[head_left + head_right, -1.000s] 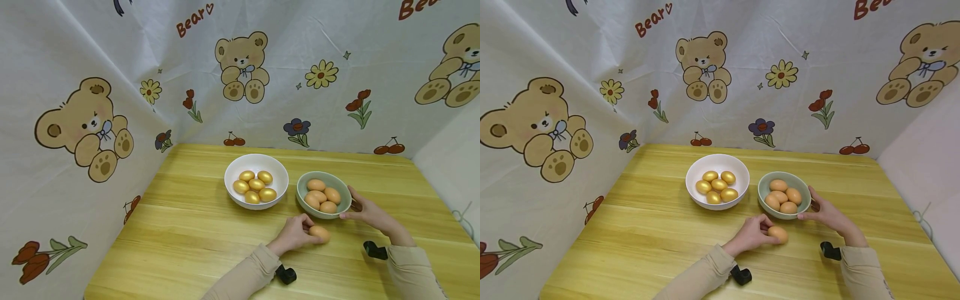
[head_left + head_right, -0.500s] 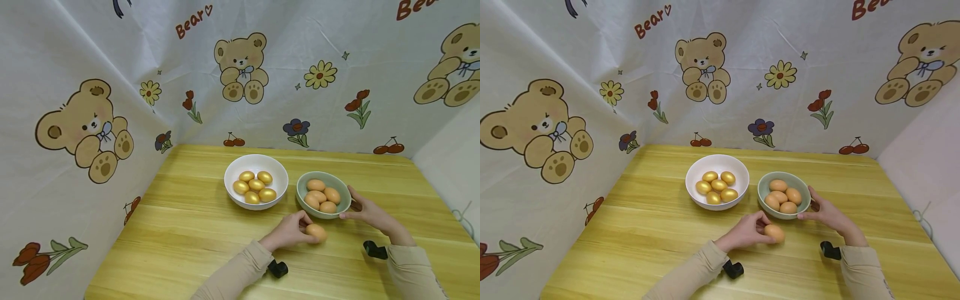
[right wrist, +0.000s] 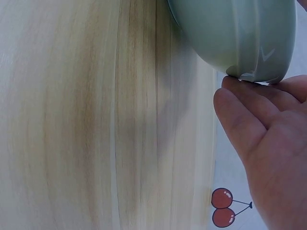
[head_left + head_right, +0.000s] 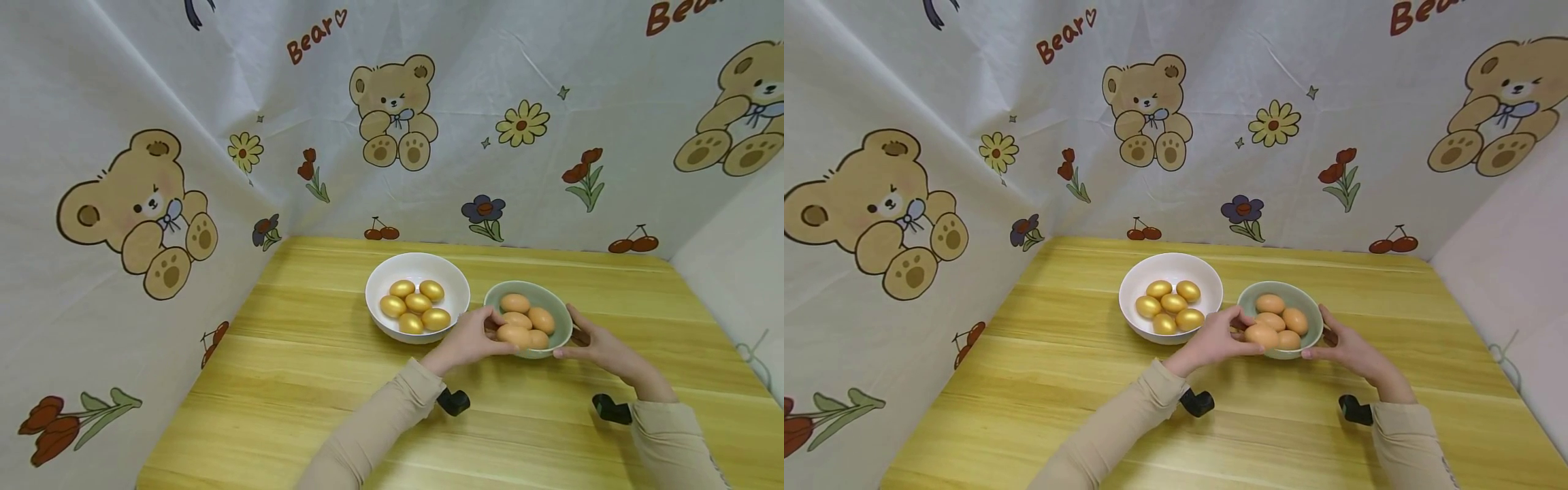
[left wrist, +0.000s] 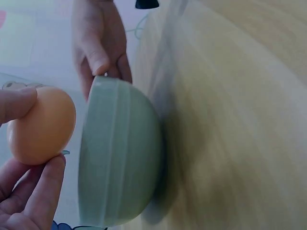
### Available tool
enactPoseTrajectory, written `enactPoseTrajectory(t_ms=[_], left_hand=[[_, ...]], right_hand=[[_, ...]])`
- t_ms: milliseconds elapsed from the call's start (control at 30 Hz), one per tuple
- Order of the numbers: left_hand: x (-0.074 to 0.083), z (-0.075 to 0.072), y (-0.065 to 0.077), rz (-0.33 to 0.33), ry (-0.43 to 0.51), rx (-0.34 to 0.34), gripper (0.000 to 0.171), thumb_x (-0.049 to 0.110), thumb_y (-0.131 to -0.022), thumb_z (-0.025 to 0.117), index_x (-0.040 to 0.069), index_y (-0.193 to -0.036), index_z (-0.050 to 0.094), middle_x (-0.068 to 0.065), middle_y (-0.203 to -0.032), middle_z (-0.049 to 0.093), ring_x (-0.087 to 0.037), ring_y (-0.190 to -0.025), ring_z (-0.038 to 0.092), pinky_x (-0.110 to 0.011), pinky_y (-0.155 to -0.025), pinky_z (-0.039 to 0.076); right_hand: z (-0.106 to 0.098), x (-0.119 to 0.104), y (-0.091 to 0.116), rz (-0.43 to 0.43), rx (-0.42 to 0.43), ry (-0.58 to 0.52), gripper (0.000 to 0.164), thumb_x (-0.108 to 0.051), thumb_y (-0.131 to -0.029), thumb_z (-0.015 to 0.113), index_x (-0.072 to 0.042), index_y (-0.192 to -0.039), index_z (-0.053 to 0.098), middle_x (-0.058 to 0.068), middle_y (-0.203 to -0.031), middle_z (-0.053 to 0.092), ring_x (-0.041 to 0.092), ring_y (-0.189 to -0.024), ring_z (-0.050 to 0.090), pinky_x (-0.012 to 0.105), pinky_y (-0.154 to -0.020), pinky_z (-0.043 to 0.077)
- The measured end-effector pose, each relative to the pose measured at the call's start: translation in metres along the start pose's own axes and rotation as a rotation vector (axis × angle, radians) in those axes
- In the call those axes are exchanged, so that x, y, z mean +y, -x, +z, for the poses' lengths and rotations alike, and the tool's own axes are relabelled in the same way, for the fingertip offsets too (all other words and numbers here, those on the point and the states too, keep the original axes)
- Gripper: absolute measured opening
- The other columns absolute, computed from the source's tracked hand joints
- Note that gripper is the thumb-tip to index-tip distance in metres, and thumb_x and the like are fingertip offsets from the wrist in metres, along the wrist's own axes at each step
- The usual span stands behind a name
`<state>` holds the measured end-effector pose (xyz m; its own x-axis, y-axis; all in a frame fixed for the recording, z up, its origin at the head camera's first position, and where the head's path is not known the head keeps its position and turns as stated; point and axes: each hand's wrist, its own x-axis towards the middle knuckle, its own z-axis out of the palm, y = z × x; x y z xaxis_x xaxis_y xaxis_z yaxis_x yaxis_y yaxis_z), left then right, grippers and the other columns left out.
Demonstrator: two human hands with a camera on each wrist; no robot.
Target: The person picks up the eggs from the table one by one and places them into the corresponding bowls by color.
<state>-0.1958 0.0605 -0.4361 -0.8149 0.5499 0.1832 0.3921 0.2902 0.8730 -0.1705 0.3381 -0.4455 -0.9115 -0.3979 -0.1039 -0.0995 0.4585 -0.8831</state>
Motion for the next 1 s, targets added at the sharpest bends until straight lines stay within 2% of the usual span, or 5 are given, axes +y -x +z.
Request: enactPoseTrajectory(t_ms=[267, 433, 600, 800, 1000], left_hand=[[0.001, -0.012, -0.023, -0.022, 0.002, 0.095, 0.032, 0.023, -0.074, 0.080, 0.012, -0.094, 0.058, 0.009, -0.091, 0.058, 0.001, -0.083, 0.056, -0.012, -0.071, 0.047], [0.000, -0.015, -0.032, -0.049, 0.010, 0.113, 0.031, 0.023, -0.075, 0.079, 0.011, -0.094, 0.059, 0.010, -0.089, 0.058, 0.000, -0.082, 0.056, -0.013, -0.069, 0.047], [0.000, -0.012, -0.040, -0.088, -0.010, 0.130, 0.030, 0.022, -0.074, 0.079, 0.012, -0.094, 0.059, 0.009, -0.086, 0.059, 0.000, -0.079, 0.055, -0.013, -0.069, 0.046], [0.005, -0.007, -0.052, -0.098, -0.041, 0.141, 0.029, 0.024, -0.075, 0.079, 0.012, -0.093, 0.059, 0.010, -0.085, 0.059, -0.001, -0.078, 0.055, -0.012, -0.068, 0.045], [0.009, -0.001, -0.058, -0.137, -0.019, 0.116, 0.029, 0.022, -0.076, 0.078, 0.010, -0.095, 0.059, 0.008, -0.084, 0.058, -0.002, -0.076, 0.053, -0.013, -0.068, 0.044]], right_hand=[[0.000, 0.000, 0.000, -0.002, 0.000, -0.003, 0.098, -0.012, -0.087, 0.066, -0.001, -0.145, -0.012, 0.033, -0.146, 0.003, 0.050, -0.127, 0.020, 0.012, -0.081, 0.040], [0.000, -0.001, 0.000, 0.004, 0.001, 0.005, 0.098, -0.012, -0.087, 0.066, -0.002, -0.145, -0.012, 0.032, -0.147, 0.002, 0.050, -0.127, 0.020, 0.012, -0.081, 0.040], [0.000, -0.002, -0.001, 0.001, -0.002, 0.011, 0.098, -0.013, -0.087, 0.066, -0.002, -0.145, -0.012, 0.032, -0.147, 0.000, 0.051, -0.127, 0.019, 0.013, -0.082, 0.040], [0.000, -0.003, 0.000, 0.005, -0.003, 0.014, 0.098, -0.013, -0.087, 0.066, 0.001, -0.144, -0.013, 0.033, -0.146, 0.001, 0.051, -0.127, 0.019, 0.014, -0.082, 0.040], [-0.001, -0.003, 0.000, 0.015, -0.002, 0.029, 0.097, -0.015, -0.088, 0.065, 0.001, -0.144, -0.012, 0.033, -0.146, 0.002, 0.050, -0.127, 0.020, 0.016, -0.083, 0.041]])
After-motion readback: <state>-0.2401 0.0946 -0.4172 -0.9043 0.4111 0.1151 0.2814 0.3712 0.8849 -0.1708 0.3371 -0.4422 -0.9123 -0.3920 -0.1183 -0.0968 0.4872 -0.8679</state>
